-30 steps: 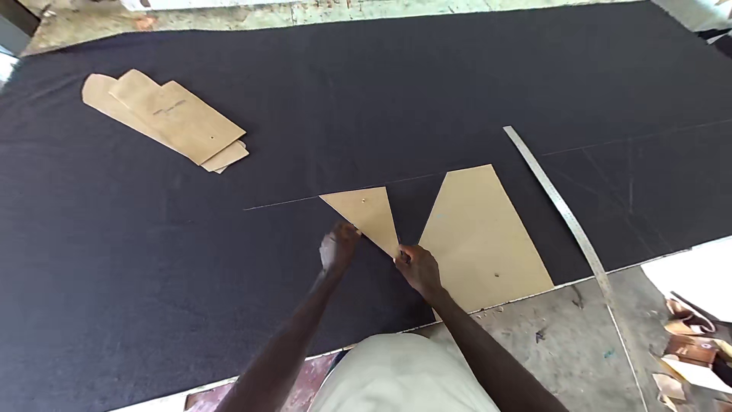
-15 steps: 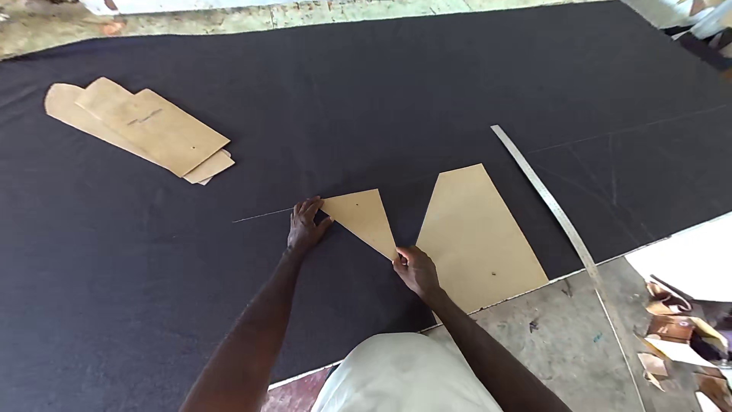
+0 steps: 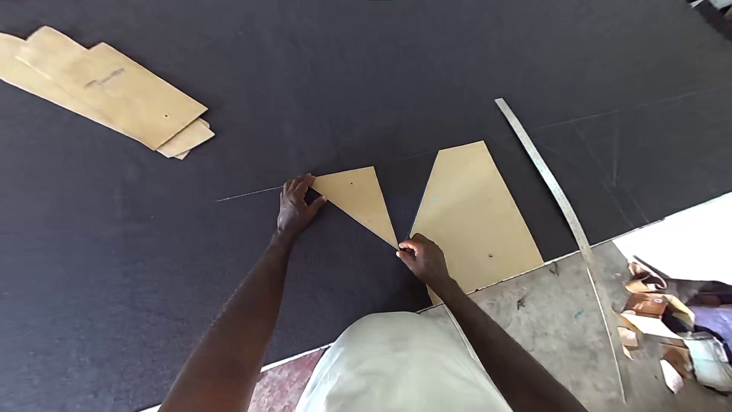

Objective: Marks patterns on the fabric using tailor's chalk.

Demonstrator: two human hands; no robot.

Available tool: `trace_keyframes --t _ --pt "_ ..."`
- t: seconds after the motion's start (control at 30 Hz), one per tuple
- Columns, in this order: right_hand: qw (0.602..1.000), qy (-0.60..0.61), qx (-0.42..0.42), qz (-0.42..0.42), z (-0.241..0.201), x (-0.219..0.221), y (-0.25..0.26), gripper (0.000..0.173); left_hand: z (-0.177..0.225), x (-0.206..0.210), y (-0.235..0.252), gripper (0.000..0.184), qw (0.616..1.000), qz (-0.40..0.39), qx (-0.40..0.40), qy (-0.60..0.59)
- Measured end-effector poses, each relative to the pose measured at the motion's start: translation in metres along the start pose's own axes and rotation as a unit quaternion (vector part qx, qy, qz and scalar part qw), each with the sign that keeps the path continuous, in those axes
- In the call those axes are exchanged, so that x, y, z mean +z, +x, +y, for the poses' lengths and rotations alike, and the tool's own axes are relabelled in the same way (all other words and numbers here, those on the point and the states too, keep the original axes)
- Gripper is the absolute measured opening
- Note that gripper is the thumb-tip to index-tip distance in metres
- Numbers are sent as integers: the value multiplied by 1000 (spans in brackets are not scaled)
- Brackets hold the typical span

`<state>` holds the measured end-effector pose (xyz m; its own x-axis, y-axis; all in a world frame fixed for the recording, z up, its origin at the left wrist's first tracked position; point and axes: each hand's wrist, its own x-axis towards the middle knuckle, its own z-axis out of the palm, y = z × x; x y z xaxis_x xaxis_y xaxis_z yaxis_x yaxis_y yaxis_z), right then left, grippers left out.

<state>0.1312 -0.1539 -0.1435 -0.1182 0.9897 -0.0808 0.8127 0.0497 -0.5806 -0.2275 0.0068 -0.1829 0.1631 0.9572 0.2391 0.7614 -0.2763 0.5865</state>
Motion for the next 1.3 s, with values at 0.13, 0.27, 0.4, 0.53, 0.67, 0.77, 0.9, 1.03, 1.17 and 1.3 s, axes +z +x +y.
trace_keyframes --t 0.13,0.27,0.4,0.53,0.67,0.77,0.9,1.03,1.17,1.3 --pt "999 -7 -2 37 -2 10 -3 19 -2 0 0 60 1000 -1 7 4" --pt "998 -10 -7 54 0 12 -5 17 -1 2 -1 58 1000 12 17 5" --pt "995 -11 -36 93 -1 18 -11 13 -1 -1 -2 58 1000 13 8 1" --pt "994 -18 -26 107 4 23 -10 13 1 1 -2 57 1000 14 8 -8" --pt "993 -23 -13 112 0 28 -10 15 4 -3 -3 58 1000 14 -3 -6" --pt "990 -21 -13 137 -9 34 -16 18 16 -18 -13 59 1000 -12 7 4" --pt "988 7 -10 155 -7 34 -16 18 5 -6 -6 61 998 8 63 -4" --pt "987 18 -27 159 -1 42 -14 20 -9 -1 -8 67 997 26 67 4" --pt "984 8 -36 176 1 45 -16 20 -9 1 -8 67 997 29 66 -4" --pt "986 5 -33 166 1 45 -17 22 -8 1 -8 67 998 29 61 -9"
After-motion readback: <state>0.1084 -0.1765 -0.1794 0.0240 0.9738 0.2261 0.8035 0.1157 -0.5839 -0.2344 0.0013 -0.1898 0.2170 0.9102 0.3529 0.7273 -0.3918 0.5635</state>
